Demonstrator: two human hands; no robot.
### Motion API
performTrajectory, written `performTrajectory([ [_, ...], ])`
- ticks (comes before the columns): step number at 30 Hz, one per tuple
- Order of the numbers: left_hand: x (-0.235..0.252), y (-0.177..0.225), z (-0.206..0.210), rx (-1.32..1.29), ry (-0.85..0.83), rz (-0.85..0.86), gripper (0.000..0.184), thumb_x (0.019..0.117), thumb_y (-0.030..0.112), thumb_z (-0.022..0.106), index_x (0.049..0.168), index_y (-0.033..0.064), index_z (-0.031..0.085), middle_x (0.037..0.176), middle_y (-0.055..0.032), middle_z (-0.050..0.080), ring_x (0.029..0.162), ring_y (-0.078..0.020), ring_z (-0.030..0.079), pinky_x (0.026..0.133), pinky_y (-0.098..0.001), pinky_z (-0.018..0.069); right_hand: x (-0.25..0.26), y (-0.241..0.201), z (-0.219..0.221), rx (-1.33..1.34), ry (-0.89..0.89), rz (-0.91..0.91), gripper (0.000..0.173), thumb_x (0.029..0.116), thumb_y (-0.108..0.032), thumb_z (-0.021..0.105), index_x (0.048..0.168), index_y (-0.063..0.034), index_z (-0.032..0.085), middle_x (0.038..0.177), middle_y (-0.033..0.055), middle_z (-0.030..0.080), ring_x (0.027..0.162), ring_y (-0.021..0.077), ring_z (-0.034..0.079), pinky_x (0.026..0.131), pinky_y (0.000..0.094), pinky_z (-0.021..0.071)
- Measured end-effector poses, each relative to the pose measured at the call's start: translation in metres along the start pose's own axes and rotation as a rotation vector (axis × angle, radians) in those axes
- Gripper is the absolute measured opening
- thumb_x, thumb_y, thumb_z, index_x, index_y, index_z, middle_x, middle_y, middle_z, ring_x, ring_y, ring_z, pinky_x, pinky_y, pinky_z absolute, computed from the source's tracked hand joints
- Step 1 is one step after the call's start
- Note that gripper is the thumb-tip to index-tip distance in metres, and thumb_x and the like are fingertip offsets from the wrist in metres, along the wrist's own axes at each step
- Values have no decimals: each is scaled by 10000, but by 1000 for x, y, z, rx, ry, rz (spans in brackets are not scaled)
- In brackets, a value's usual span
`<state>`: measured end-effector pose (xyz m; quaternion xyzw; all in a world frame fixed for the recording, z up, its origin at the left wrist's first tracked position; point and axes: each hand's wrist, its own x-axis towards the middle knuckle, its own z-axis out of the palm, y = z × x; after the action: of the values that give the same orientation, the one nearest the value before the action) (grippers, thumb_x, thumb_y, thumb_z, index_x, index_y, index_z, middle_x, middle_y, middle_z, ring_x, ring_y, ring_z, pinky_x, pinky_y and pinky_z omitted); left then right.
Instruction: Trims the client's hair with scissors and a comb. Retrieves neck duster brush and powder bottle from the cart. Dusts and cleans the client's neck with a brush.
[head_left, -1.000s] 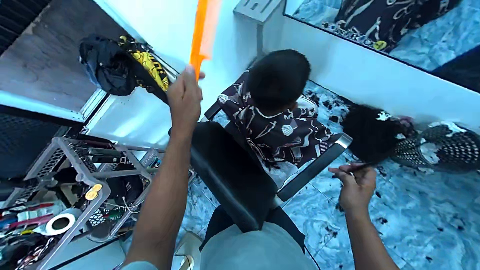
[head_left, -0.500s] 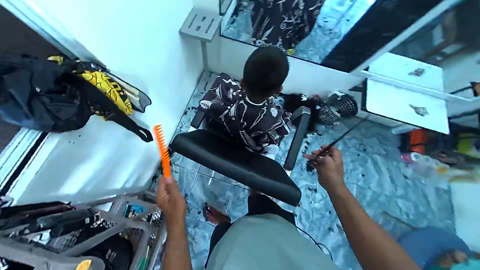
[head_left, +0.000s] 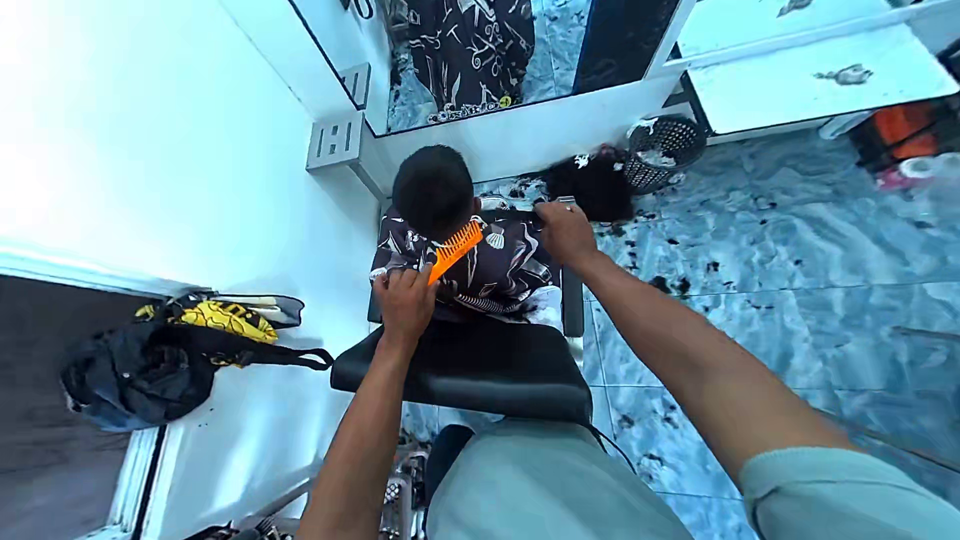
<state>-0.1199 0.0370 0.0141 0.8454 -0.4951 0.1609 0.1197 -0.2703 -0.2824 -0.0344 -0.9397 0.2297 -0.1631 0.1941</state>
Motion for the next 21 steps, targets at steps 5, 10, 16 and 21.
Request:
performTrajectory([
  [5,16,-17,-6,77,117,33,317,1013,353,617,1263,194,732,956,-75,730,925,-282,669,1029,-619,384,46,4,15,-34,14,-198,336,980,2,521,1255,-122,672,1154,185,691,1115,386,681,1126,708,356],
  [10,29,-21,-12,76,207,68,316,991,368,656,1240,196,746,861,-51,700,838,-242,643,1028,-572,376,68,3,23,-1,23,-241,335,955,33,547,1231,-110,672,1172,178,688,1123,380,678,1125,701,363],
  [16,34,-24,-16,60,258,83,316,966,353,696,1218,172,760,818,-37,689,794,-222,624,1021,-564,369,78,1,23,7,69,-278,265,971,5,535,1177,-89,673,1116,176,691,1098,371,685,1118,687,378],
  [21,34,-25,-17,61,271,93,313,964,350,704,1217,176,762,817,-32,692,793,-215,625,1031,-562,366,78,-4,18,-7,68,-256,262,969,-10,537,1187,-79,666,1117,183,684,1077,386,685,1117,699,367],
])
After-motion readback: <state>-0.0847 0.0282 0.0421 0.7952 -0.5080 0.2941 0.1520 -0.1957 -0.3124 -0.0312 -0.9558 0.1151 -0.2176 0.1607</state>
